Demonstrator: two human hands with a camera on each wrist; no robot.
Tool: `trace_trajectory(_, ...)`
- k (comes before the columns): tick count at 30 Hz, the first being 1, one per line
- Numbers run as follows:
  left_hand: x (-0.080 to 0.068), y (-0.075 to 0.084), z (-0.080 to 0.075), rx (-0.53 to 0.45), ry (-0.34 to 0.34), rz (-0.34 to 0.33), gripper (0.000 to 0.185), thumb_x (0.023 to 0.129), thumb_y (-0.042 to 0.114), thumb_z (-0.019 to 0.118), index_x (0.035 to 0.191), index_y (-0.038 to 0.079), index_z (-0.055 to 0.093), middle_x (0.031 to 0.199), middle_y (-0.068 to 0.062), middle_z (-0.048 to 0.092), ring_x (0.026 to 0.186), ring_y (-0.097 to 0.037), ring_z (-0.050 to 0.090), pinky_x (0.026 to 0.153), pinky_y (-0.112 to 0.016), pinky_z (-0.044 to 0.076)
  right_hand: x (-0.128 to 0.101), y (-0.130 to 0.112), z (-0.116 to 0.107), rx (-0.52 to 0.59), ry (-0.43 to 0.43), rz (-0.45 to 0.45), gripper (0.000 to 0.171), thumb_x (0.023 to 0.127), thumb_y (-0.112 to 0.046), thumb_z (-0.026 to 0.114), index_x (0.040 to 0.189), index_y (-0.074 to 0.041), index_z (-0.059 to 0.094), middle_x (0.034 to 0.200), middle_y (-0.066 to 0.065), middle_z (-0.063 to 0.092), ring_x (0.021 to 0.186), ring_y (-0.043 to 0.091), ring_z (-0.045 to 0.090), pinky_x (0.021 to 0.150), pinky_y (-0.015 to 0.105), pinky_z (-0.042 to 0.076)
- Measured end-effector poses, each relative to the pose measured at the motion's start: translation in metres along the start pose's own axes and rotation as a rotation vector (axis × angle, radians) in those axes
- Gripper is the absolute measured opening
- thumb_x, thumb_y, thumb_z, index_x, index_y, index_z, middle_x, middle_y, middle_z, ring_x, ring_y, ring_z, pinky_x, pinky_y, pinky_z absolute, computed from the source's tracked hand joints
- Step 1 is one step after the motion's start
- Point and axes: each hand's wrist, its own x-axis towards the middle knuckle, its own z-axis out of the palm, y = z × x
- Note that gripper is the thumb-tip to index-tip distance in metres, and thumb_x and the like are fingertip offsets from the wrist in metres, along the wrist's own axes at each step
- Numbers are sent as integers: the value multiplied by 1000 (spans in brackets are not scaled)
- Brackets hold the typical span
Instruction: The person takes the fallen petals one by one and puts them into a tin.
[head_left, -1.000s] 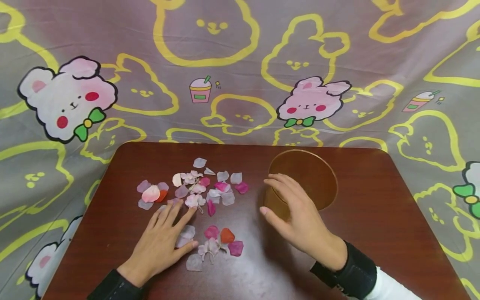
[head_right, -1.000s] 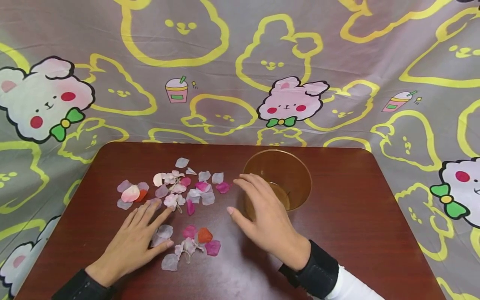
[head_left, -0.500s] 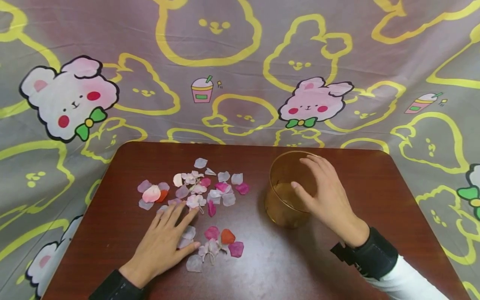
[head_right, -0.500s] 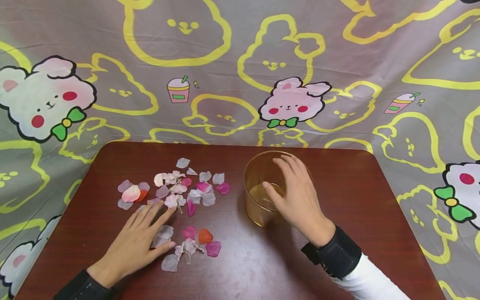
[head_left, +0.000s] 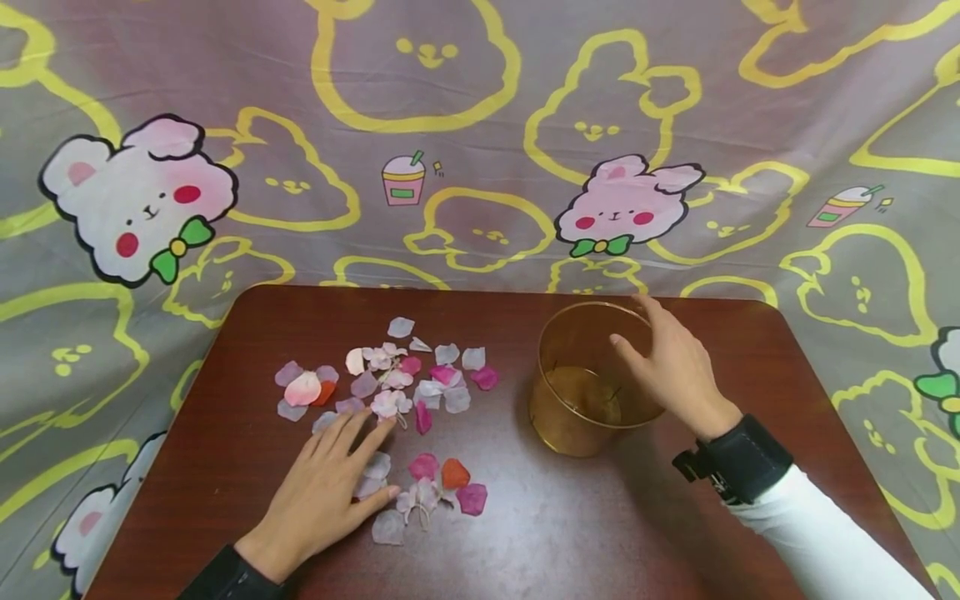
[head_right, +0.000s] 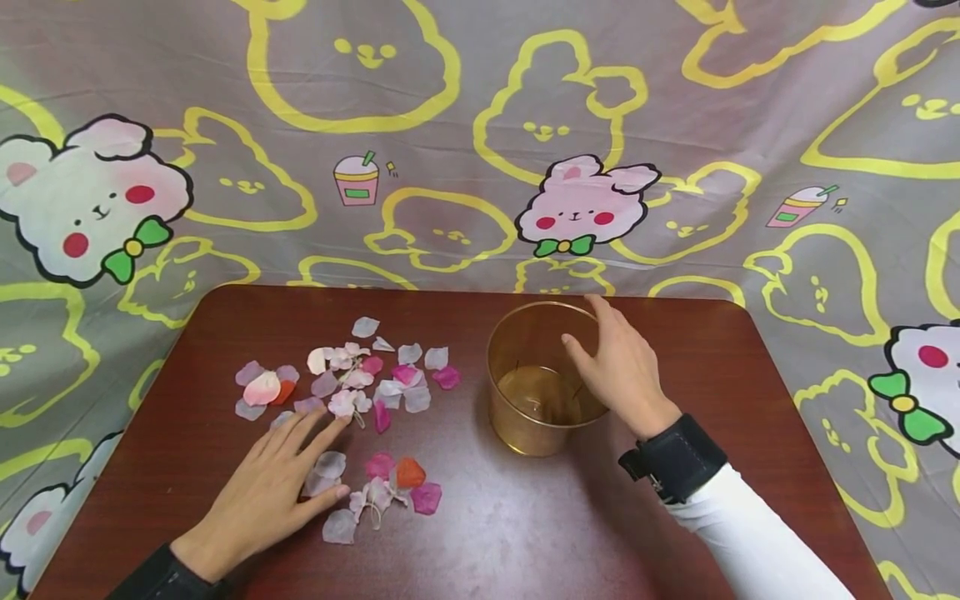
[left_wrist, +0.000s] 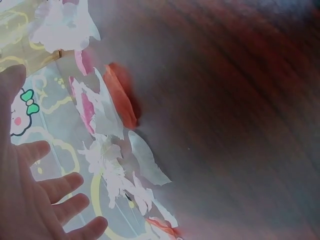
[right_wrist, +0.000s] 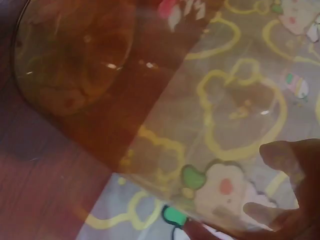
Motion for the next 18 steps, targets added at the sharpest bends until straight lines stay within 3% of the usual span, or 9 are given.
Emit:
trace_trajectory(6,0,1,-2,-15,9,0,86,82,64,71,153,24,43,153,-15,47,141,-38,41,110,-65,37,7,6,4,-15,-26,35,47,98,-27,63,139,-5,54,128,21,68,89,39,68,65,50,50)
trace_trajectory(11,0,0,-5,-14,-10,-20,87,82,63,73,153,22,44,152,-16,48,140,-38,42,110,-66,38,9,8,7,-31,-3,21,35,100,-16,59,132,-1,59,107,22,72,59,25,52,48,34,34)
trace_trajectory(13,1,-1,-6,-10,-13,-26,87,82,62,73,152,21,45,152,-16,48,140,-38,43,110,-65,38,10,9,8,-30,5,16,31,101,-12,56,129,-1,60,99,21,72,56,23,49,47,31,31)
trace_trajectory(18,0,-6,-8,-16,-12,-30,83,84,59,73,150,18,47,151,-18,48,139,-39,45,109,-65,39,11,10,10,-36,9,19,21,102,-7,50,119,-3,62,94,18,71,62,28,59,48,32,35)
